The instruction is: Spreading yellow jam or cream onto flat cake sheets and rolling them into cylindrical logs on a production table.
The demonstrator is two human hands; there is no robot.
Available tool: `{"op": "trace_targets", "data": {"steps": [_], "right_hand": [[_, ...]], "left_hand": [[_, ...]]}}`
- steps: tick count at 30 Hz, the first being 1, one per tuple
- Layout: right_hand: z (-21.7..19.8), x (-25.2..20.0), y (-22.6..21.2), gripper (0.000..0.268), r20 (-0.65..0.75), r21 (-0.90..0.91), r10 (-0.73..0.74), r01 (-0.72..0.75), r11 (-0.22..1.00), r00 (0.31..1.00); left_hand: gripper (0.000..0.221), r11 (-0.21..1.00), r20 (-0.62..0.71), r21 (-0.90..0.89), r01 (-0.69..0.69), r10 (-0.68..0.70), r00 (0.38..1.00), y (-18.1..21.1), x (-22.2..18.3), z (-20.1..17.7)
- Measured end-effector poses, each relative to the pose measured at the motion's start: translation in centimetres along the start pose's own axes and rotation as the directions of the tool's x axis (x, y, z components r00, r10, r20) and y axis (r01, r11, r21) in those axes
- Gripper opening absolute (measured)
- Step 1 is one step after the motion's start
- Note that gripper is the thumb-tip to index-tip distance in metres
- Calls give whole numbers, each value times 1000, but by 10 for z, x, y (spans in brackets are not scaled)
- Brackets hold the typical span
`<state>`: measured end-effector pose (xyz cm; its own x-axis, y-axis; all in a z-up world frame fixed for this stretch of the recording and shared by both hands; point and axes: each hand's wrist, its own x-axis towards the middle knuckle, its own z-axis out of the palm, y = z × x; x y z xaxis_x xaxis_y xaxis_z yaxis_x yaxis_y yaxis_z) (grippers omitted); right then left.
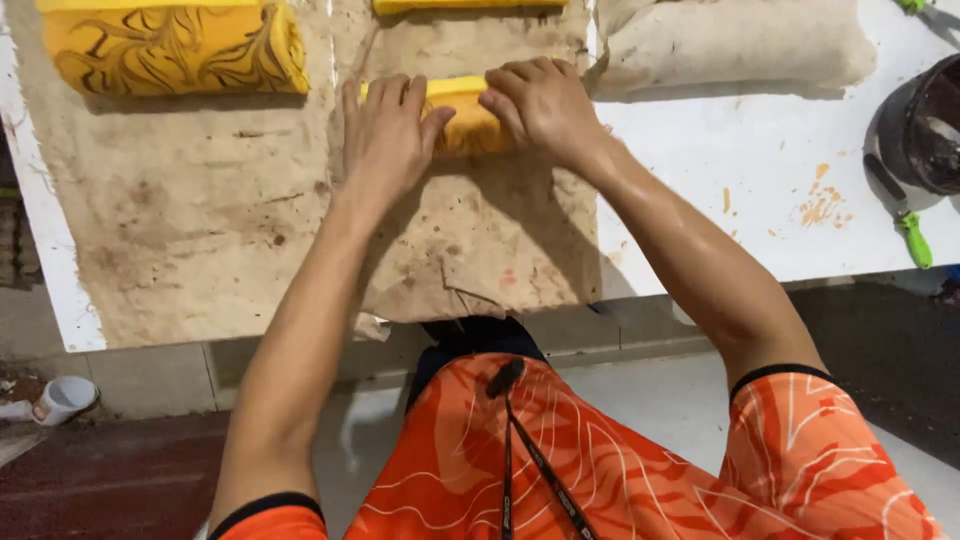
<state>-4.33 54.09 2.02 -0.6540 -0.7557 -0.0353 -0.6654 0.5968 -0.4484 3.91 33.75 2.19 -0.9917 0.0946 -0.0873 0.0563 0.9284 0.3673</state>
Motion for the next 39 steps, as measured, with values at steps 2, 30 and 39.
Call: {"op": "trace_targets", "data": {"steps": [2,30,39], "right_hand": [[-5,-21,-16,41,-219,-99,-91,70,993,972],[160,-193,-131,10,-478,-129,-96,38,991,873],[139,-200,-138,15,-507,-125,-107,50,991,855]], "left_hand": [[48,1000,-178,-11,-2,1,984,15,-22,-10],[49,848,-322,326,-417,515,795,18,-204,110],[11,853,-388,183,-489,519,761,5,-211,108]]}}
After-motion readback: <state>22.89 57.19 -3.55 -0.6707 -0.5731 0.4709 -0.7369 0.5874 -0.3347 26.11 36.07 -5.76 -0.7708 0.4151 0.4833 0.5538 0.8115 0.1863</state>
